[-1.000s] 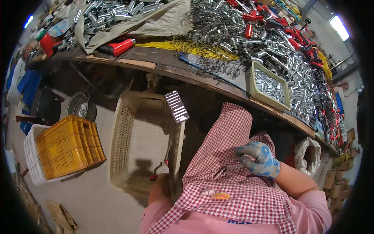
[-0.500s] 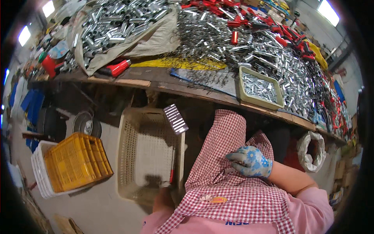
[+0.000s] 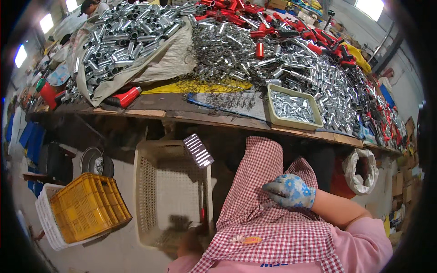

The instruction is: The person assembles metal pump parts by inserting pins into metal tubes, attaching red casings, and placing the assembled parts into a basket. The person takes off their gloves and removes napkins from a bag.

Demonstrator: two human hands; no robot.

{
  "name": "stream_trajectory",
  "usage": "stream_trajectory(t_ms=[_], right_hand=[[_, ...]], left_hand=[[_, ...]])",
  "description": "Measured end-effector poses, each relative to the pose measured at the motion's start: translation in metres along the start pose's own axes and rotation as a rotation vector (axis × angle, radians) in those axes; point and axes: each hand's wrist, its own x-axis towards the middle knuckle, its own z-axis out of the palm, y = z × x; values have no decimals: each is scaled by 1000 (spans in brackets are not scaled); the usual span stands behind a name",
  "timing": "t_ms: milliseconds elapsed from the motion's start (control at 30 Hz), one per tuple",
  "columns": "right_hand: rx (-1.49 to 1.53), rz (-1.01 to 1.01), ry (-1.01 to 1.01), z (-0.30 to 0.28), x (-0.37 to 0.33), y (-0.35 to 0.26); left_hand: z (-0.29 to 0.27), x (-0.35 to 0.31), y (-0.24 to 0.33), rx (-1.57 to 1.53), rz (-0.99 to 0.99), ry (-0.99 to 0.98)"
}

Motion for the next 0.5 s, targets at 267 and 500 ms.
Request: stream_trajectory(t_ms=[267, 500], right_hand=[[147, -7, 18, -2, 10, 19], [214, 112, 174, -29, -3, 33]], left_hand=[[29, -30, 1, 79, 27, -115], [24, -62, -20, 225, 49, -166]])
